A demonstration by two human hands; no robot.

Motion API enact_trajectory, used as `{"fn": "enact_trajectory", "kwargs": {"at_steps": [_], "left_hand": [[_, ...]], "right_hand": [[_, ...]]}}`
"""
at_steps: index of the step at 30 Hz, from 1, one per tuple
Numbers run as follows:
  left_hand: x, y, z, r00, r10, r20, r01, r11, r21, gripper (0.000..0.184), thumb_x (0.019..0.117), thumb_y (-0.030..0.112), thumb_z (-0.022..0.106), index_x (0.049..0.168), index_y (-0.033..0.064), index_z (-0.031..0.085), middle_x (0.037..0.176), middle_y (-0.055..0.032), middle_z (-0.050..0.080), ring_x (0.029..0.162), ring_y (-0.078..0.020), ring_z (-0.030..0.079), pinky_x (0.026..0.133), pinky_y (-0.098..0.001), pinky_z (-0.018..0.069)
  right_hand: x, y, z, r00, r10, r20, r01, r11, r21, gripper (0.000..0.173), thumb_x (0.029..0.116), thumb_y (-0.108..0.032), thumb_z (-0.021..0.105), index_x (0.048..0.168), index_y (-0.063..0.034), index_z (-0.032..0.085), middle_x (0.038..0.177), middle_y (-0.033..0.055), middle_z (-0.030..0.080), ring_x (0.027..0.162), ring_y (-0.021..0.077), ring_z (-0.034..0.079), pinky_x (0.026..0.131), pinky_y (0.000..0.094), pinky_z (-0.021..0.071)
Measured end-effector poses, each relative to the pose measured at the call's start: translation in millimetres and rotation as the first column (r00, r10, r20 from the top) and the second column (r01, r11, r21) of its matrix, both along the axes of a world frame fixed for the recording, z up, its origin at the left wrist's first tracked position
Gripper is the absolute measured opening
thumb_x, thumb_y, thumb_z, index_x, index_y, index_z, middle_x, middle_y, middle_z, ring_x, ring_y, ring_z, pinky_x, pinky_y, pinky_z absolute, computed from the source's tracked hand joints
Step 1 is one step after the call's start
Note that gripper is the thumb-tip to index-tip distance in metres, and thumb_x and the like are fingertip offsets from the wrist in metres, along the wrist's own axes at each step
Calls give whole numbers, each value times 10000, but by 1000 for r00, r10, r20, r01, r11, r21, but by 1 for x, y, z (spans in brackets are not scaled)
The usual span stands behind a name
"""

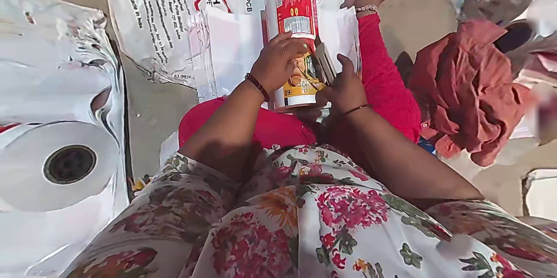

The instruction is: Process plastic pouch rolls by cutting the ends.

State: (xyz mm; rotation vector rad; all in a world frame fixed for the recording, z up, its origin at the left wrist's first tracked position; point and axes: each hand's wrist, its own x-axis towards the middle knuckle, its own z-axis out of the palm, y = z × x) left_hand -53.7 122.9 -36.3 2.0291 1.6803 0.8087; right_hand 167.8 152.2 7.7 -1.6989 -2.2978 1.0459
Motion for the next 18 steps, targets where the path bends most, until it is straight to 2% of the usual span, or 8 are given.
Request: {"fn": "enact_trajectory", "kwargs": {"at_steps": [2, 3, 7, 9, 12, 14, 16, 18], "left_hand": [[-2, 4, -3, 1000, 19, 8, -19, 1000, -4, 324, 1018, 114, 542, 1316, 58, 655, 1485, -97, 583, 1508, -313, 377, 1263, -465, 256], [-3, 6, -3, 1000, 29, 6, -29, 1000, -3, 320, 1007, 142, 570, 1301, 55, 660, 1488, -114, 575, 1505, -318, 381, 1259, -470, 262], [-1, 7, -6, 998, 64, -5, -64, 998, -5, 299, 999, 224, 604, 1245, 77, 690, 1518, -120, 540, 1504, -328, 371, 1241, -493, 287], [0, 8, -7, 997, 72, -3, -72, 997, 6, 287, 1018, 247, 589, 1234, 100, 708, 1526, -101, 537, 1505, -338, 366, 1236, -511, 292], [2, 7, -9, 995, 102, 8, -102, 995, 10, 281, 1044, 241, 541, 1214, 116, 725, 1524, -97, 540, 1512, -342, 356, 1246, -520, 272], [1, 14, -11, 993, 119, 4, -119, 992, 36, 281, 1046, 224, 533, 1213, 122, 736, 1507, -105, 554, 1503, -336, 372, 1248, -508, 281], [0, 18, -15, 990, 140, -15, -139, 989, 54, 295, 1037, 222, 532, 1237, 143, 735, 1513, -112, 548, 1503, -333, 372, 1247, -506, 282], [-1, 22, -17, 987, 159, -21, -158, 986, 45, 306, 1033, 235, 539, 1262, 145, 720, 1543, -118, 516, 1515, -337, 350, 1248, -517, 269]], "right_hand": [[8, 9, -2, 998, -24, -56, 23, 1000, -17, 898, 832, -118, 756, 1592, -90, 278, 987, 192, 665, 823, 347, 679, 748, 562, 573], [12, 15, 1, 999, -33, -40, 33, 999, -1, 879, 840, -120, 750, 1587, -88, 287, 1005, 204, 675, 845, 366, 689, 764, 579, 575], [43, 46, 21, 943, -88, 321, 70, 995, 69, 852, 903, -148, 703, 1591, -38, 213, 1106, 349, 646, 995, 555, 657, 807, 726, 511], [65, 66, 16, 904, -160, 396, 145, 987, 68, 804, 881, -126, 712, 1549, 0, 284, 1157, 387, 624, 1046, 592, 633, 830, 769, 483], [67, 71, 14, 966, -114, 233, 101, 993, 66, 733, 898, -112, 696, 1543, -54, 353, 1125, 311, 659, 971, 509, 672, 806, 715, 516], [50, 64, 15, 1000, -23, -3, 23, 998, 53, 662, 932, -114, 680, 1530, -86, 397, 1097, 207, 697, 854, 372, 713, 748, 594, 592], [24, 57, 22, 980, 68, -185, -60, 997, 47, 483, 959, -141, 674, 1409, -64, 518, 1048, 138, 719, 774, 265, 725, 706, 499, 622], [-3, 68, 30, 980, 125, -153, -118, 991, 59, 359, 981, -182, 638, 1305, -47, 561, 1038, 142, 696, 820, 271, 717, 754, 508, 602]]}}
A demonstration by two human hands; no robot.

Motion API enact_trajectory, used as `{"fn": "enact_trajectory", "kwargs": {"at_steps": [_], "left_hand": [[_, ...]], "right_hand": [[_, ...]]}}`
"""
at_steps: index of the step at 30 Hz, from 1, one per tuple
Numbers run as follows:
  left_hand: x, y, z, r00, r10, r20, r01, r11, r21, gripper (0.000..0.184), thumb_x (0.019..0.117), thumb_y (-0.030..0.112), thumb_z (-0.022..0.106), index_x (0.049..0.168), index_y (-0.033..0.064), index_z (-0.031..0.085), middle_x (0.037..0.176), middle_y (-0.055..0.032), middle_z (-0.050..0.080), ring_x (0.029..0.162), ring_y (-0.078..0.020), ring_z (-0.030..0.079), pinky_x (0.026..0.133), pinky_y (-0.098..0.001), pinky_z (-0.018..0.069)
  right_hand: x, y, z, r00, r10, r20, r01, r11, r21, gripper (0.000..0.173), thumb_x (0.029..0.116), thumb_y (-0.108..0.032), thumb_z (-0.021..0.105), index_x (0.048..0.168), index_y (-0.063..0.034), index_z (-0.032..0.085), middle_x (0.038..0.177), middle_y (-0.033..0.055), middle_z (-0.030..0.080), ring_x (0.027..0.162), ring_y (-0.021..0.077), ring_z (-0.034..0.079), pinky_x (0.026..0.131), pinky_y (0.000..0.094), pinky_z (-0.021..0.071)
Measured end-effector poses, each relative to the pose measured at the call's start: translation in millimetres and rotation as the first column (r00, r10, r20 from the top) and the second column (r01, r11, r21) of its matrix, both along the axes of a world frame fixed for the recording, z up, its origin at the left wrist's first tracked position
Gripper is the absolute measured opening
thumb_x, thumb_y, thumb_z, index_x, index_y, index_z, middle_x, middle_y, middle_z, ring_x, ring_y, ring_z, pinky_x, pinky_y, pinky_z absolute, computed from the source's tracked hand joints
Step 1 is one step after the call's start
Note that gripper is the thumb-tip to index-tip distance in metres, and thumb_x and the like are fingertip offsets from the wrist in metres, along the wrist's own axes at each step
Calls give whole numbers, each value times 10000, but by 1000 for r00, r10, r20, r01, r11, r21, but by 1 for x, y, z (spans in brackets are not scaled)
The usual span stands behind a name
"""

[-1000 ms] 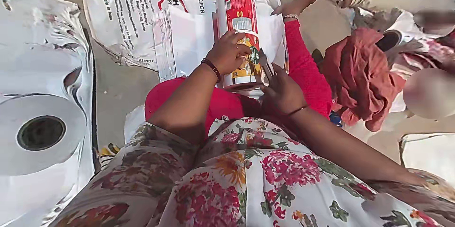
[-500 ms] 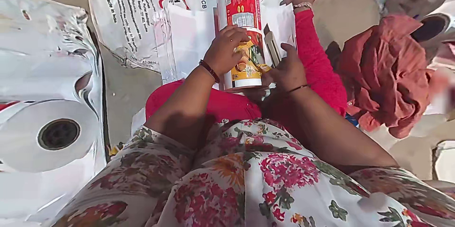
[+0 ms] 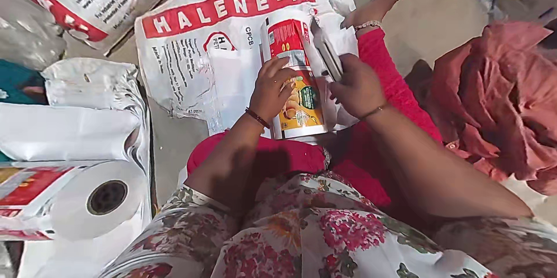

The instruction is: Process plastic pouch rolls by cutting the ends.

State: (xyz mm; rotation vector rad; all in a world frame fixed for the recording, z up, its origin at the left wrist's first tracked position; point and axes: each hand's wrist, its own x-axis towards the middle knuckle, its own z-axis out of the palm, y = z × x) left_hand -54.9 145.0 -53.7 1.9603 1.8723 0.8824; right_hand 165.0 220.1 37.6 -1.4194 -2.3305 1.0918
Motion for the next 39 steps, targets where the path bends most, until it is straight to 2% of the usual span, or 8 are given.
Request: {"fn": "enact_trajectory", "kwargs": {"at_steps": [3, 8, 11, 16, 21, 26, 31, 39], "left_hand": [[-2, 3, -2, 999, 29, 13, -29, 1000, -1, 340, 1023, 258, 567, 1303, 104, 682, 1572, -136, 474, 1519, -351, 336, 1242, -531, 275], [-12, 4, -5, 996, 92, 9, -92, 993, -73, 508, 1017, 372, 589, 1460, 123, 568, 1645, -148, 364, 1534, -346, 312, 1243, -515, 285], [-15, 4, -8, 994, 110, 29, -105, 987, -122, 545, 1011, 421, 606, 1485, 162, 533, 1682, -141, 283, 1525, -340, 324, 1221, -522, 322], [-14, 12, -3, 986, 155, 59, -146, 981, -130, 566, 991, 413, 646, 1467, 122, 547, 1670, -156, 302, 1493, -361, 367, 1204, -534, 337], [-16, 8, -2, 986, 143, 82, -130, 981, -143, 533, 1020, 393, 601, 1461, 99, 548, 1664, -157, 316, 1494, -359, 371, 1208, -532, 332], [-25, 9, -5, 952, 233, 200, -180, 951, -251, 546, 1044, 381, 582, 1511, 114, 493, 1650, -177, 336, 1494, -355, 385, 1180, -550, 382], [-36, 6, 4, 886, 330, 327, -189, 899, -396, 531, 1076, 372, 533, 1508, 70, 476, 1544, -231, 455, 1311, -383, 571, 1080, -579, 472], [-43, 10, 10, 876, 345, 336, -187, 887, -422, 496, 1081, 388, 520, 1437, 44, 539, 1516, -225, 490, 1352, -379, 536, 1110, -580, 435]], "right_hand": [[-33, 40, -9, 969, 67, 237, -80, 996, 46, 418, 1003, -275, 651, 1294, 2, 534, 1112, 234, 649, 1037, 403, 666, 884, 601, 528], [-17, 91, -45, 920, -33, 391, 14, 999, 52, 415, 931, -215, 711, 1270, -19, 572, 1076, 292, 675, 1025, 514, 661, 810, 721, 503], [16, 119, -68, 869, -97, 485, 107, 994, 8, 514, 903, -208, 750, 1331, 17, 576, 1178, 342, 647, 1125, 551, 618, 893, 766, 465], [-4, 94, -45, 941, -206, 267, 159, 970, 186, 542, 955, -226, 709, 1375, 53, 509, 1313, 335, 555, 1151, 504, 612, 924, 683, 508], [-15, 76, -69, 947, -118, 298, 141, 988, -59, 485, 1035, -333, 600, 1320, 43, 488, 1043, 267, 669, 855, 401, 714, 773, 601, 581], [-25, 81, -76, 891, -164, 424, 241, 961, -133, 536, 1034, -378, 565, 1315, 77, 527, 1196, 312, 638, 1111, 447, 652, 924, 640, 513], [-37, 49, -52, 961, -278, 5, 271, 932, -241, 400, 1095, -320, 487, 1352, -14, 508, 1101, 156, 695, 819, 250, 708, 723, 449, 598], [-32, 32, -23, 988, -77, 134, 105, 971, -217, 474, 1065, -308, 572, 1508, -182, 461, 915, 112, 692, 563, 184, 602, 522, 367, 528]]}}
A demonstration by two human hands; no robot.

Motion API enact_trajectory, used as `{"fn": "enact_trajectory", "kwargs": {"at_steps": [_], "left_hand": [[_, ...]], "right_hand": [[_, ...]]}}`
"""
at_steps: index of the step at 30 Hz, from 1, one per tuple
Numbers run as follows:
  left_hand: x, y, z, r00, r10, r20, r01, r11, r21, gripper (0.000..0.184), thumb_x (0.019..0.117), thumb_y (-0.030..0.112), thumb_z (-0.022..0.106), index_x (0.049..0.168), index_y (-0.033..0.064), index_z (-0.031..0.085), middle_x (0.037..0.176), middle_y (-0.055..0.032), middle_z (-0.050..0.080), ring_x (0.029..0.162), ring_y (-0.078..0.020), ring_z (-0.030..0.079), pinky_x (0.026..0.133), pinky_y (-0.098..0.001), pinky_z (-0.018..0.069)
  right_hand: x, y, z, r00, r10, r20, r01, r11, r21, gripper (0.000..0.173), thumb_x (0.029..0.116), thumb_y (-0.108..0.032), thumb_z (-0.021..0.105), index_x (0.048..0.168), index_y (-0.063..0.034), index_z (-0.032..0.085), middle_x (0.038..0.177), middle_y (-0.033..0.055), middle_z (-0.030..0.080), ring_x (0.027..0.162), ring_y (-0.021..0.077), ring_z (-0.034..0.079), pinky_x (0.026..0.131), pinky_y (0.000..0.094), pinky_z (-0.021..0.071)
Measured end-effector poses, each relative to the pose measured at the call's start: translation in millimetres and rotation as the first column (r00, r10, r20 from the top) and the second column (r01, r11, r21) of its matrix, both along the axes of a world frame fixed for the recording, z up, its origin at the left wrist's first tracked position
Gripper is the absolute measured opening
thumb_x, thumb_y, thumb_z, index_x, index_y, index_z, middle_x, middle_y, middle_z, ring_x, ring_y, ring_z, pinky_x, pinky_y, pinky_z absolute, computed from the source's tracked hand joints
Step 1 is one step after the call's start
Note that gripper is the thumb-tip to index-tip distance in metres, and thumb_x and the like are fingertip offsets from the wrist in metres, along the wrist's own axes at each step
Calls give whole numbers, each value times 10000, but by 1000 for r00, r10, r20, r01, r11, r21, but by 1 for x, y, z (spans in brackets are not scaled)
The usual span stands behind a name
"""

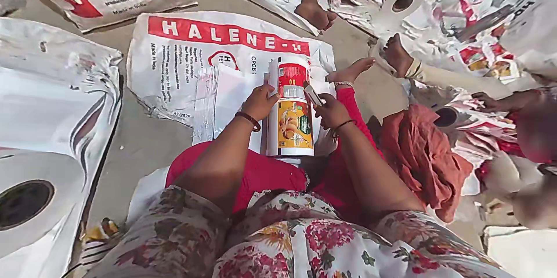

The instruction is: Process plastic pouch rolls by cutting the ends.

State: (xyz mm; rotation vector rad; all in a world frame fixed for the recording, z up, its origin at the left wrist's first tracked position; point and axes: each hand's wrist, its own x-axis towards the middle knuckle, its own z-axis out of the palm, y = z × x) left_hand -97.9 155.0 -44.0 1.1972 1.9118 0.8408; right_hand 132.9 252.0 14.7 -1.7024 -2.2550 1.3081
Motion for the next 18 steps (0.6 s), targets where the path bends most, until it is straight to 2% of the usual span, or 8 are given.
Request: {"fn": "enact_trajectory", "kwargs": {"at_steps": [3, 6, 10, 12, 14, 16, 18], "left_hand": [[-3, -4, 3, 1000, -26, 10, 26, 1000, 0, 478, 1087, 387, 503, 1421, 49, 561, 1499, -220, 511, 1370, -372, 524, 1123, -581, 423], [-3, -4, 6, 999, -38, 19, 38, 999, 16, 455, 1091, 378, 494, 1389, 47, 587, 1453, -227, 544, 1346, -371, 536, 1116, -578, 419], [2, -4, 6, 1000, -17, 25, 16, 999, 43, 475, 1072, 395, 538, 1389, 44, 585, 1481, -224, 522, 1348, -373, 539, 1113, -582, 431], [8, -5, -1, 997, -27, -68, 35, 992, 122, 460, 1055, 400, 563, 1377, 75, 609, 1520, -197, 493, 1381, -352, 513, 1134, -559, 426], [15, -8, -4, 968, -103, -230, 162, 954, 252, 416, 1056, 366, 550, 1352, 93, 653, 1589, -189, 432, 1486, -377, 388, 1221, -566, 309], [27, -3, -2, 904, -190, -382, 326, 885, 332, 387, 1076, 370, 494, 1312, 138, 696, 1609, -147, 428, 1535, -395, 299, 1242, -596, 261], [31, 8, -2, 846, -238, -476, 442, 813, 378, 390, 1086, 350, 455, 1243, 131, 738, 1535, -111, 532, 1517, -401, 329, 1213, -630, 276]], "right_hand": [[7, -5, 5, 996, 46, -78, -53, 994, -91, 432, 1059, -248, 585, 1474, -151, 513, 831, 100, 670, 484, 136, 525, 454, 299, 466], [15, -5, 14, 989, 140, -51, -145, 984, -101, 406, 1062, -232, 571, 1458, -143, 546, 800, 90, 678, 471, 128, 512, 447, 296, 452], [25, -5, 22, 970, 242, -27, -244, 962, -119, 404, 1063, -193, 567, 1463, -134, 561, 814, 94, 676, 490, 126, 508, 454, 293, 441], [32, -4, 19, 960, 280, -32, -282, 951, -127, 403, 1060, -193, 567, 1461, -149, 568, 818, 85, 671, 520, 125, 517, 468, 290, 440], [39, -6, 19, 948, 316, -44, -319, 943, -91, 398, 1036, -139, 573, 1433, -115, 595, 852, 103, 683, 623, 152, 572, 580, 350, 497], [49, -8, 22, 937, 347, -46, -349, 935, -65, 383, 1017, -116, 592, 1398, -96, 623, 925, 128, 704, 705, 172, 620, 664, 392, 540], [50, -12, 22, 943, 327, -56, -330, 941, -70, 360, 1017, -149, 608, 1372, -98, 636, 925, 137, 688, 666, 160, 588, 610, 358, 512]]}}
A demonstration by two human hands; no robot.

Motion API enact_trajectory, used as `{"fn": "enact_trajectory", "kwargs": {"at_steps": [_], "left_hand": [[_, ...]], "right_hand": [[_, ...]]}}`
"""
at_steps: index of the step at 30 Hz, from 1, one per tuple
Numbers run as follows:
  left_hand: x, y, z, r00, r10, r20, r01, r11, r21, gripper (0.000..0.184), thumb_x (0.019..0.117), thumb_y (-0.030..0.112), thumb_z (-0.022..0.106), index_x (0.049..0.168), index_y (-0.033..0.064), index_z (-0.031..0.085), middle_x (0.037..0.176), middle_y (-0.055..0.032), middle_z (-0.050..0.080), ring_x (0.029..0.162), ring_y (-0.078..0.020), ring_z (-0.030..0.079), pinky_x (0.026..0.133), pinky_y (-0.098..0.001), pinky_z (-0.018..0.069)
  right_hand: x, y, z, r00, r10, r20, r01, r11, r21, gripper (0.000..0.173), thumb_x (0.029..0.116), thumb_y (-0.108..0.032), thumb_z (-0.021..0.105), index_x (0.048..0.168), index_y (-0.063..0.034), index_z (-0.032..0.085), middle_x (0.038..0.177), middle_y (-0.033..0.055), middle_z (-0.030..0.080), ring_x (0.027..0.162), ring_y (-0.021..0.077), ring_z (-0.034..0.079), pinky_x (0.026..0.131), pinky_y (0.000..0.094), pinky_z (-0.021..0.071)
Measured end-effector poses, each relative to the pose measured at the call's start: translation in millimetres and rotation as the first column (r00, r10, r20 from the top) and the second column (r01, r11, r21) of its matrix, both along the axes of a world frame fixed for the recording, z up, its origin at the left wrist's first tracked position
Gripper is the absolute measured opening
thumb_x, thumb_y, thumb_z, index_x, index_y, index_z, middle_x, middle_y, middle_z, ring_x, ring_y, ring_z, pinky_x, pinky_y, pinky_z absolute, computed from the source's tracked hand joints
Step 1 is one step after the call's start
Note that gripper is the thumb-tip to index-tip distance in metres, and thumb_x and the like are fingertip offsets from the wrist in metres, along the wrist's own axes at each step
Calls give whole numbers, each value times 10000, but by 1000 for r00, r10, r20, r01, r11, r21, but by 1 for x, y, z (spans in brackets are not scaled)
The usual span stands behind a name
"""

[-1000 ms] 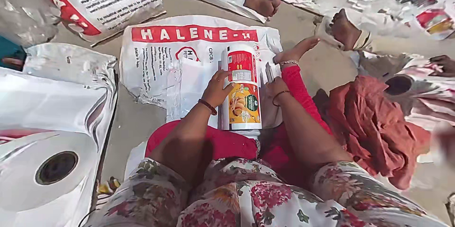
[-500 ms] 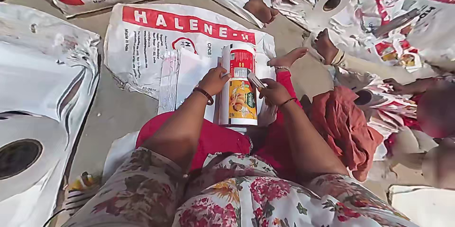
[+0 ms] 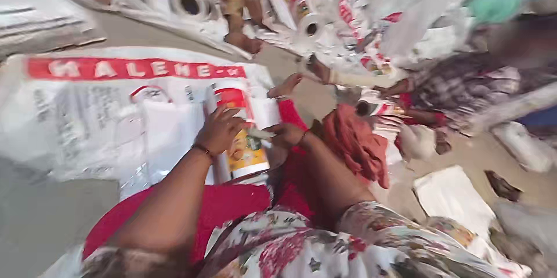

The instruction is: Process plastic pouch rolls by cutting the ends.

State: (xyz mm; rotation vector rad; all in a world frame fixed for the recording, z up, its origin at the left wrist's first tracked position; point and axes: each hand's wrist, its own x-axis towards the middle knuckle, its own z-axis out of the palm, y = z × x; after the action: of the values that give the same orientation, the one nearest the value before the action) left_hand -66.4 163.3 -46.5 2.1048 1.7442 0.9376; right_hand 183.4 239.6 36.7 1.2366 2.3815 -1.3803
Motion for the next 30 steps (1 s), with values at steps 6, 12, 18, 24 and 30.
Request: {"fn": "enact_trajectory", "kwargs": {"at_steps": [6, 12, 18, 24, 30], "left_hand": [[-7, 40, 0, 985, -104, -139, 121, 986, 119, 389, 1004, 343, 505, 987, 56, 767, 1226, -182, 684, 1327, -454, 517, 1123, -681, 347], [-1, 49, 2, 970, -143, -196, 172, 975, 141, 387, 958, 429, 579, 859, 109, 774, 1055, -163, 699, 1199, -467, 567, 1021, -722, 363], [0, 52, 1, 956, -192, -224, 221, 969, 111, 449, 955, 467, 572, 713, 122, 728, 897, -105, 706, 1140, -440, 585, 1033, -694, 351], [4, 49, 4, 943, -185, -275, 223, 968, 112, 632, 993, 561, 395, 638, 110, 659, 738, -89, 657, 978, -405, 627, 961, -662, 384], [1, 42, 4, 968, -133, -214, 173, 968, 182, 638, 991, 557, 365, 761, 78, 719, 1012, -148, 722, 1180, -481, 573, 1023, -735, 333]], "right_hand": [[1, 4, -15, 999, 30, -33, -32, 998, -62, 388, 1074, -299, 551, 1416, -126, 611, 851, 95, 673, 583, 115, 540, 538, 290, 466], [6, 19, -30, 986, 0, -168, -32, 982, -187, 362, 1052, -220, 579, 1384, -83, 629, 780, 49, 651, 532, 61, 505, 489, 231, 426], [2, 30, -32, 988, 38, -147, -71, 973, -221, 362, 1046, -217, 605, 1386, -95, 633, 794, 60, 657, 509, 56, 500, 452, 217, 406], [3, 28, -29, 975, 92, -201, -128, 976, -177, 342, 1039, -192, 610, 1354, -66, 652, 799, 57, 670, 512, 50, 496, 459, 219, 398], [4, 20, -23, 978, 127, -167, -148, 982, -119, 352, 1049, -188, 590, 1379, -75, 639, 876, 95, 696, 561, 84, 523, 501, 256, 431]]}}
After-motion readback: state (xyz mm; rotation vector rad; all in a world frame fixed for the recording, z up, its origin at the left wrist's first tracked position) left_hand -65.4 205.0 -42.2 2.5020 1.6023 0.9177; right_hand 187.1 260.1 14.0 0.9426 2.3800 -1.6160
